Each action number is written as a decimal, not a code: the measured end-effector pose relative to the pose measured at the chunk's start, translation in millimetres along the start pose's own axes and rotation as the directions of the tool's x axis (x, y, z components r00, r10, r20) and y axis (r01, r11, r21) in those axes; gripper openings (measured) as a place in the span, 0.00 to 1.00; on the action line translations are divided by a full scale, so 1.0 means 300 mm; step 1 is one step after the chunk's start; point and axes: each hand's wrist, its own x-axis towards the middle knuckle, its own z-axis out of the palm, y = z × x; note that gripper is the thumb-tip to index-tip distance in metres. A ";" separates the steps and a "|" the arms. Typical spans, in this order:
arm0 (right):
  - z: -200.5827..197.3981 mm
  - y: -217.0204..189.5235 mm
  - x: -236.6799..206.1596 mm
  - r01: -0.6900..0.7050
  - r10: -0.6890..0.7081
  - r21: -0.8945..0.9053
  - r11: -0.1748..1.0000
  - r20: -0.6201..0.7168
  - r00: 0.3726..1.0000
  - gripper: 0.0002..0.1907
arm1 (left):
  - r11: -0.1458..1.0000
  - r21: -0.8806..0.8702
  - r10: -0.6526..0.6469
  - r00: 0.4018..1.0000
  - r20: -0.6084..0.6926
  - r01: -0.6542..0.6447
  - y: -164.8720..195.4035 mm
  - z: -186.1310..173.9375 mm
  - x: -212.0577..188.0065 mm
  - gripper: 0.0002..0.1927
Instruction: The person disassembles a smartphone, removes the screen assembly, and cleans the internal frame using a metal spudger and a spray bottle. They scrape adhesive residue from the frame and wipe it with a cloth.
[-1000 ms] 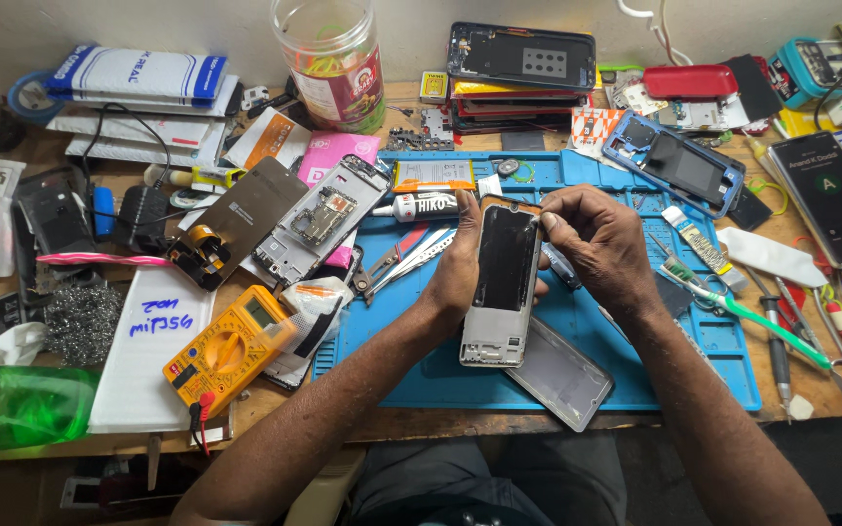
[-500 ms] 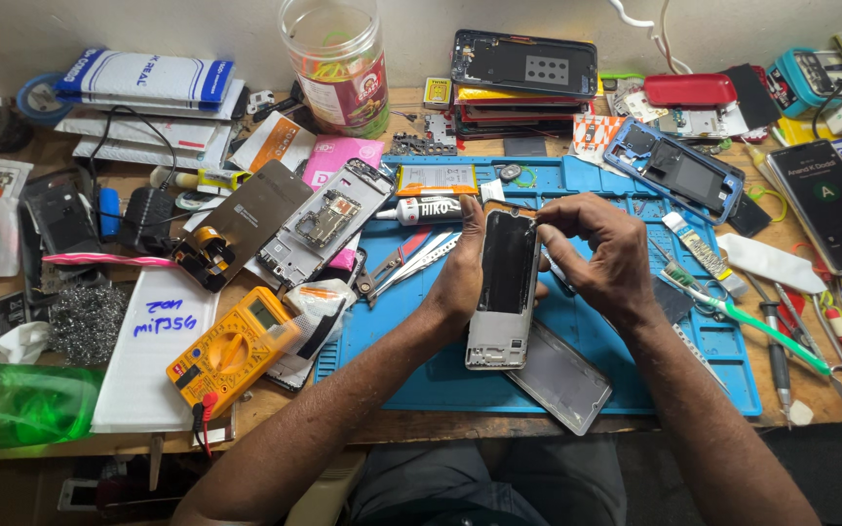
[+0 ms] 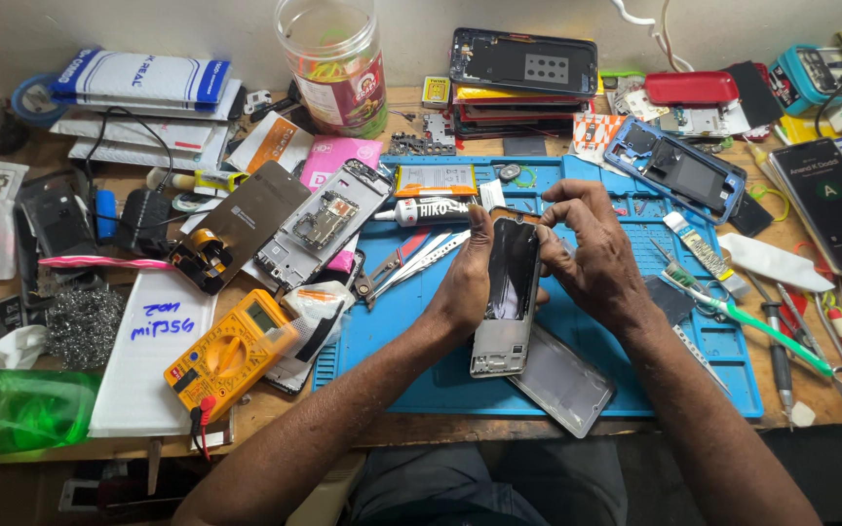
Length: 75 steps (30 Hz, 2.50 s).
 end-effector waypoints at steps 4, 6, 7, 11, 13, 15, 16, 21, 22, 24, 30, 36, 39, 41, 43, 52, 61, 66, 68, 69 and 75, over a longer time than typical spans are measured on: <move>0.014 0.025 0.002 -0.022 0.020 0.063 0.998 0.039 0.999 0.08 | 0.999 0.050 -0.019 0.999 -0.042 0.021 -0.002 -0.003 -0.002 0.45; 0.023 0.030 0.002 0.039 -0.042 0.064 0.997 0.034 0.999 0.08 | 1.000 0.006 -0.005 0.998 -0.061 0.006 -0.008 -0.008 0.004 0.45; 0.026 0.029 0.001 0.063 -0.066 0.082 0.995 0.040 0.997 0.09 | 1.000 -0.018 -0.002 0.997 -0.072 0.001 -0.013 -0.013 0.005 0.45; 0.013 0.021 0.001 0.015 -0.016 0.220 0.975 0.006 1.000 0.10 | 0.977 -0.189 -0.119 0.988 -0.093 0.100 -0.027 -0.055 0.026 0.49; -0.011 0.019 0.003 -0.079 0.117 0.414 0.907 -0.068 0.991 0.12 | 0.954 -0.280 -0.130 0.990 -0.057 0.109 -0.036 -0.066 0.034 0.50; -0.032 0.020 0.006 -0.119 0.209 0.530 0.840 -0.112 0.971 0.14 | 0.954 -0.274 -0.135 0.990 -0.034 0.121 -0.044 -0.069 0.037 0.52; -0.039 0.022 0.006 -0.123 0.232 0.552 0.824 -0.132 0.964 0.16 | 0.954 -0.270 -0.142 0.990 -0.019 0.131 -0.048 -0.067 0.037 0.53; -0.037 0.038 -0.004 -0.122 0.289 0.584 0.802 -0.200 0.936 0.21 | 0.947 -0.305 -0.098 0.995 0.026 0.101 -0.049 -0.062 0.031 0.53; -0.036 0.042 -0.007 -0.124 0.301 0.584 0.802 -0.217 0.929 0.22 | 0.942 -0.320 -0.096 0.995 0.033 0.102 -0.049 -0.063 0.030 0.53; -0.039 0.053 -0.011 -0.110 0.316 0.617 0.780 -0.235 0.919 0.22 | 0.939 -0.328 -0.094 0.995 0.037 0.101 -0.051 -0.065 0.030 0.53; -0.056 0.079 0.002 -0.040 0.326 0.749 0.662 -0.240 0.914 0.17 | 0.918 -0.379 -0.106 0.994 0.039 0.113 -0.066 -0.077 0.037 0.53; -0.064 0.078 -0.012 0.006 0.297 0.694 0.720 -0.315 0.901 0.11 | 0.905 -0.417 -0.066 0.997 0.048 0.080 -0.068 -0.083 0.032 0.53; -0.104 0.098 -0.016 0.143 0.202 0.606 0.783 -0.465 0.862 0.10 | 0.901 -0.426 -0.072 0.996 0.050 0.087 -0.065 -0.081 0.026 0.55; -0.159 0.129 -0.029 0.239 0.234 0.640 0.730 -0.564 0.792 0.08 | 0.899 -0.429 -0.083 0.996 0.041 0.093 -0.068 -0.076 0.012 0.55; -0.240 0.173 -0.059 0.255 0.325 0.665 0.702 -0.618 0.716 0.08 | 0.908 -0.412 -0.059 0.997 0.046 0.073 -0.063 -0.079 0.007 0.55; -0.511 0.108 -0.585 -0.664 0.666 0.078 0.744 -0.182 0.724 0.15 | 0.885 -0.465 -0.003 0.998 0.056 0.029 -0.044 -0.091 0.003 0.54; -0.281 -0.410 -0.701 -0.353 0.314 -0.312 0.882 -0.170 0.934 0.25 | 0.864 -0.435 0.250 0.966 -0.063 -0.252 0.022 -0.141 -0.013 0.51; -0.138 -0.462 -0.540 -0.244 0.240 -0.284 0.927 -0.050 0.970 0.36 | 0.824 -0.428 0.344 0.928 -0.143 -0.371 0.088 -0.184 -0.031 0.49; -0.115 -0.466 -0.511 -0.228 0.237 -0.323 0.919 -0.012 0.971 0.39 | 0.809 -0.442 0.349 0.922 -0.168 -0.387 0.095 -0.195 -0.025 0.49; -0.111 -0.467 -0.503 -0.220 0.237 -0.344 0.913 0.007 0.972 0.41 | 0.801 -0.459 0.339 0.923 -0.183 -0.386 0.095 -0.198 -0.018 0.48; -0.103 -0.461 -0.497 -0.221 0.264 -0.342 0.913 0.084 0.961 0.40 | 0.836 -0.343 0.389 0.903 -0.181 -0.428 0.069 -0.215 -0.016 0.49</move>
